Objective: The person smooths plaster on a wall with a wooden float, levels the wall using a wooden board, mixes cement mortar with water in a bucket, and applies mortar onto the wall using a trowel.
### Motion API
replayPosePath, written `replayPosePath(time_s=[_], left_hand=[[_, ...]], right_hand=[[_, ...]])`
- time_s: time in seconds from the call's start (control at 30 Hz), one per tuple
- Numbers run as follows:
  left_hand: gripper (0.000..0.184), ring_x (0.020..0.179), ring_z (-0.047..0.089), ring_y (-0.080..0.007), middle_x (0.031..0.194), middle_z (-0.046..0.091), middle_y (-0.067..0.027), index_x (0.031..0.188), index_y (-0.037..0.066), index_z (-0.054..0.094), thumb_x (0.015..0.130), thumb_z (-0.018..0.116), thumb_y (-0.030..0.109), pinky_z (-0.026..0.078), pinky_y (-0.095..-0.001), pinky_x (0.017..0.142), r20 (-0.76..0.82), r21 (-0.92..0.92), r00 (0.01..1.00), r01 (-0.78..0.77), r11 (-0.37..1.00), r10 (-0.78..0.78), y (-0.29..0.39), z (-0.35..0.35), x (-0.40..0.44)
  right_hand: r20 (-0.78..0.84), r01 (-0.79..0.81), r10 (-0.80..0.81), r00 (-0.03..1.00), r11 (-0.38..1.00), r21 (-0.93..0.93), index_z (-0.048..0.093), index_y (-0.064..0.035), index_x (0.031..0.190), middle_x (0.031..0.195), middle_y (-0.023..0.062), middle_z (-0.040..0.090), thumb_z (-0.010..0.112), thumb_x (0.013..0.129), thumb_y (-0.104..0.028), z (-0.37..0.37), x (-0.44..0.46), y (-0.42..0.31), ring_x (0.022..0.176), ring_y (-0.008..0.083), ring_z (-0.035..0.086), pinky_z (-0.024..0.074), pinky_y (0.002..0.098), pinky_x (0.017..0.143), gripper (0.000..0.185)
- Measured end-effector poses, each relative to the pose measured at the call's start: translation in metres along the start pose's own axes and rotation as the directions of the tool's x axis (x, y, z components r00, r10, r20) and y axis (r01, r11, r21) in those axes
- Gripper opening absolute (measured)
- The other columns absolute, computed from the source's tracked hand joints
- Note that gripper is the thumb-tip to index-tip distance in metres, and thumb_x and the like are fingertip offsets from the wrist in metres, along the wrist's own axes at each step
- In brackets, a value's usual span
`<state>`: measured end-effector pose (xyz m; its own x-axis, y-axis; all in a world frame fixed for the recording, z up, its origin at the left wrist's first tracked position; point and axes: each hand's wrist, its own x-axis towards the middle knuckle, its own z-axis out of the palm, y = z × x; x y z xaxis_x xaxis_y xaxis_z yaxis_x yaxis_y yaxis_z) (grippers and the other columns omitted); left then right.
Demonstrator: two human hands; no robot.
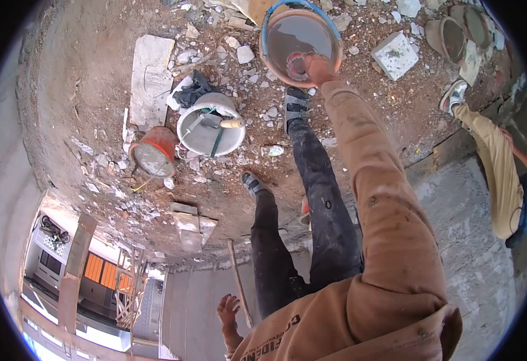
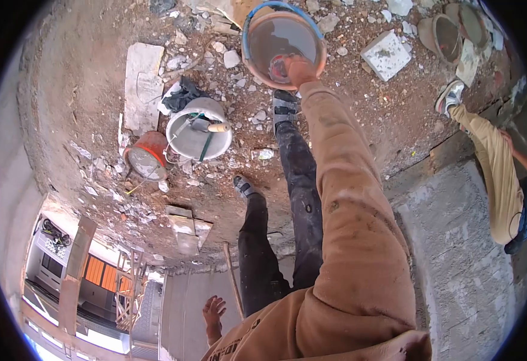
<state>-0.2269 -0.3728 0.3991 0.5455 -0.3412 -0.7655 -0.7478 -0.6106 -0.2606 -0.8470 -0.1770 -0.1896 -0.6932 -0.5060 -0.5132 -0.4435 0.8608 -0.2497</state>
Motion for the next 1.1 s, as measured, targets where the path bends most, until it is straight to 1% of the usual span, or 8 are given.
replayPosePath(time_s=[0.13,0.23,0.4,0.47,0.53,0.7,0.83,1.1], left_hand=[[0.041,0.099,0.069,-0.0216,0.11,0.07,-0.0073,0.126,0.005,0.061,0.095,0.067,0.03,0.052,-0.0346,0.079,0.041,-0.027,0.997,-0.06,0.998,0.061,0.009,-0.018,0.013],[0.042,0.1,0.068,-0.0202,0.112,0.069,-0.0065,0.127,0.005,0.06,0.094,0.069,0.03,0.051,-0.0345,0.079,0.09,-0.033,0.977,-0.191,0.981,0.193,0.011,-0.038,0.051],[0.039,0.094,0.068,-0.0172,0.109,0.07,-0.0056,0.128,0.008,0.061,0.094,0.07,0.025,0.05,-0.0313,0.07,0.197,0.073,0.839,-0.528,0.846,0.507,0.047,-0.075,0.154],[0.045,0.103,0.067,-0.0212,0.123,0.067,-0.0103,0.135,0.003,0.057,0.094,0.068,0.021,0.051,-0.036,0.083,0.277,0.139,0.761,-0.635,0.76,0.586,0.077,-0.094,0.179],[0.044,0.105,0.066,-0.0212,0.124,0.066,-0.0107,0.136,0.004,0.056,0.096,0.065,0.019,0.05,-0.0371,0.085,0.354,0.179,0.655,-0.748,0.639,0.668,0.099,-0.119,0.171],[0.04,0.104,0.068,-0.0189,0.122,0.068,-0.0065,0.135,0.008,0.056,0.097,0.063,0.018,0.051,-0.0341,0.08,0.377,0.26,0.669,-0.74,0.62,0.641,0.138,-0.181,0.193],[0.037,0.1,0.069,-0.0164,0.117,0.07,-0.0047,0.132,0.011,0.057,0.096,0.065,0.017,0.051,-0.0326,0.072,0.533,0.319,0.625,-0.773,0.548,0.571,0.17,-0.201,0.25],[0.036,0.098,0.069,-0.0157,0.115,0.07,-0.006,0.129,0.009,0.06,0.096,0.067,0.021,0.05,-0.0293,0.072,0.571,0.416,0.513,-0.854,0.313,0.641,0.092,-0.132,0.193]], right_hand=[[-0.222,-0.189,0.283,0.933,0.911,0.367,0.069,-0.0092,0.107,0.097,0.0197,0.07,0.058,0.089,-0.02,-0.042,-0.055,-0.023,0.095,0.0388,0.067,0.0539,0.0488,0.085,0.023],[-0.154,-0.345,0.463,0.873,0.808,0.478,0.068,-0.005,0.102,0.095,0.0235,0.069,0.063,0.083,-0.021,-0.086,-0.111,-0.041,0.094,0.0432,0.065,0.0527,0.0515,0.085,0.026],[-0.271,-0.35,0.603,0.75,0.71,0.612,0.068,0.0004,0.097,0.096,0.0264,0.069,0.062,0.084,-0.021,-0.114,-0.258,-0.081,0.092,0.0463,0.066,0.052,0.0542,0.083,0.026],[-0.271,-0.371,0.663,0.698,0.659,0.654,0.067,0.0023,0.098,0.096,0.0281,0.068,0.062,0.084,-0.021,-0.126,-0.337,-0.112,0.092,0.0474,0.065,0.0515,0.0555,0.083,0.027],[-0.237,-0.404,0.763,0.601,0.546,0.734,0.064,0.0032,0.103,0.096,0.0295,0.068,0.061,0.085,-0.019,-0.113,-0.423,-0.152,0.092,0.0483,0.065,0.0511,0.0564,0.083,0.029],[-0.152,-0.351,0.948,0.28,0.248,0.903,0.057,0.0037,0.123,0.094,0.0307,0.067,0.06,0.085,-0.014,-0.076,-0.632,-0.241,0.092,0.0497,0.065,0.0502,0.0574,0.081,0.042],[0.004,-0.519,0.994,0.111,0.054,0.853,0.052,0.0007,0.132,0.098,0.0304,0.068,0.058,0.086,-0.013,0.006,-0.778,-0.306,0.093,0.0502,0.064,0.0489,0.058,0.083,0.048],[0.262,-0.617,0.958,-0.116,-0.276,0.737,0.057,-0.0113,0.134,0.108,0.0266,0.069,0.059,0.086,-0.02,0.163,-0.977,-0.358,0.101,0.0466,0.066,0.0505,0.0536,0.09,0.049]])
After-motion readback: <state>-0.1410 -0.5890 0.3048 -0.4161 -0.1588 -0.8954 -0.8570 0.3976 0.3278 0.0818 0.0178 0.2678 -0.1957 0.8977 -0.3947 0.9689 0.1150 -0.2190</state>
